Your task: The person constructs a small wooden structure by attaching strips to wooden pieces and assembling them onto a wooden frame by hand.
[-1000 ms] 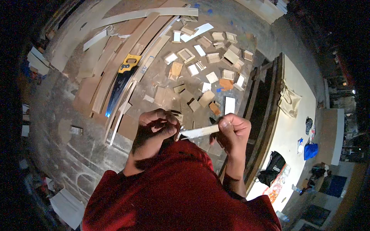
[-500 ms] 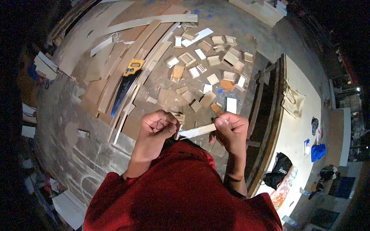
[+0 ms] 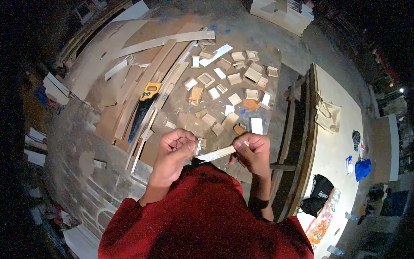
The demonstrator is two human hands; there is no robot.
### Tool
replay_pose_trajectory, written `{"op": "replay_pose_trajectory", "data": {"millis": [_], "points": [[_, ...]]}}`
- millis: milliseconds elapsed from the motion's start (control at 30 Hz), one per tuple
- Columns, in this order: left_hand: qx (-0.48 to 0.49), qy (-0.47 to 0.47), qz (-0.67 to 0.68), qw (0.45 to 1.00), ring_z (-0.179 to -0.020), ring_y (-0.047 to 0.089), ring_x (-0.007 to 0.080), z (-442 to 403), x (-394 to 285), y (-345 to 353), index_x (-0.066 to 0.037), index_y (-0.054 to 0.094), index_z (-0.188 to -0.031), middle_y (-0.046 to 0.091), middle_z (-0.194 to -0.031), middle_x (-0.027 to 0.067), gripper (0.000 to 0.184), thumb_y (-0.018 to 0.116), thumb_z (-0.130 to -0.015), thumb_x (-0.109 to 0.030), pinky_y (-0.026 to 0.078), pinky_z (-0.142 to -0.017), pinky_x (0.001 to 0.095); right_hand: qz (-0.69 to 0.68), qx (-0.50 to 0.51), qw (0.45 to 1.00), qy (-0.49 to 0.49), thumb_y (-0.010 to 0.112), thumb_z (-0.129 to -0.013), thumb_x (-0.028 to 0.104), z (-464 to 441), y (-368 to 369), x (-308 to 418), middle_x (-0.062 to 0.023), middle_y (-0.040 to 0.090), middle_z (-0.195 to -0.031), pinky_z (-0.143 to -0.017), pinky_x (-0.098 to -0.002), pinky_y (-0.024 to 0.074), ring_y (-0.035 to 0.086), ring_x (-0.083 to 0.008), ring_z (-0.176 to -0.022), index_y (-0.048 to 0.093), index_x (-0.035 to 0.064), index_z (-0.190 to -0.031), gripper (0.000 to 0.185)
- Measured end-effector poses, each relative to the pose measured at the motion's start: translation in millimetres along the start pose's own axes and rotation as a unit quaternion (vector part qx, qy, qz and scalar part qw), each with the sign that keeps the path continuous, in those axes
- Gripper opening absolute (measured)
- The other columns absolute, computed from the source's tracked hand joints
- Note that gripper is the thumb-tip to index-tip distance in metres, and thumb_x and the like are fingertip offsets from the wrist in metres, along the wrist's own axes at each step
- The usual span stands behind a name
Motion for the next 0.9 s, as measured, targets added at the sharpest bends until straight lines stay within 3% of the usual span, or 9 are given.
{"op": "replay_pose_trajectory", "data": {"millis": [67, 100, 267, 500, 900], "points": [[0.009, -0.019, 0.018, 1.000, -0.086, 0.063, 0.0079, 1, 3, 0, 0.000, 0.067, -0.099, 0.069, -0.095, 0.0047, 0.012, 0.069, -0.087, 0.001, 0.049, -0.077, 0.0235, -0.041, 0.017, 0.999, 0.005, 0.061, -0.095, 0.010, 1, -3, -3, -0.0067, 0.054, -0.054, -0.037, -0.0259, 0.0423, 0.045, -0.0093, -0.037, 0.059, -0.0057, -0.079, 0.022], [0.010, -0.020, 0.013, 1.000, -0.086, 0.063, 0.0079, 1, 2, 2, 0.000, 0.067, -0.099, 0.069, -0.095, 0.0047, 0.012, 0.069, -0.087, 0.001, 0.049, -0.077, 0.0235, -0.050, 0.015, 0.999, 0.008, 0.062, -0.095, 0.011, 1, -6, -1, -0.0061, 0.052, -0.053, -0.037, -0.0261, 0.0422, 0.044, -0.0094, -0.036, 0.059, -0.0054, -0.079, 0.023], [-0.017, -0.037, -0.060, 0.997, -0.077, 0.060, 0.0051, 1, -7, 9, -0.001, 0.068, -0.099, 0.069, -0.087, 0.0022, 0.011, 0.069, -0.088, 0.000, 0.045, -0.068, 0.0192, -0.091, -0.020, 0.995, -0.029, 0.063, -0.095, 0.014, -8, -27, 9, -0.0043, 0.049, -0.051, -0.038, -0.0279, 0.0443, 0.040, -0.0087, -0.035, 0.059, -0.0044, -0.077, 0.026], [0.002, -0.051, -0.025, 0.998, -0.062, 0.045, 0.0011, -8, 1, 16, -0.003, 0.068, -0.097, 0.062, -0.076, -0.0039, 0.009, 0.070, -0.089, -0.002, 0.030, -0.053, 0.0190, -0.117, -0.041, 0.991, -0.058, 0.064, -0.094, 0.014, -9, -30, 16, -0.0030, 0.047, -0.052, -0.041, -0.0307, 0.0488, 0.036, -0.0076, -0.037, 0.059, -0.0038, -0.076, 0.026], [0.043, -0.057, 0.069, 0.995, -0.062, 0.041, 0.0012, -10, 9, 10, -0.004, 0.066, -0.100, 0.061, -0.078, -0.0034, 0.009, 0.067, -0.091, -0.004, 0.027, -0.054, 0.0203, -0.115, -0.031, 0.993, -0.016, 0.061, -0.096, 0.013, -5, -3, -11, -0.0017, 0.046, -0.051, -0.041, -0.0307, 0.0500, 0.036, -0.0068, -0.036, 0.060, -0.0038, -0.079, 0.024]]}}
Point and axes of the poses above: each hand's wrist, its own z-axis away from the middle knuckle, its own y-axis out of the palm, x = y × z, the point moved 9 cm from there along -z, towards the middle knuckle
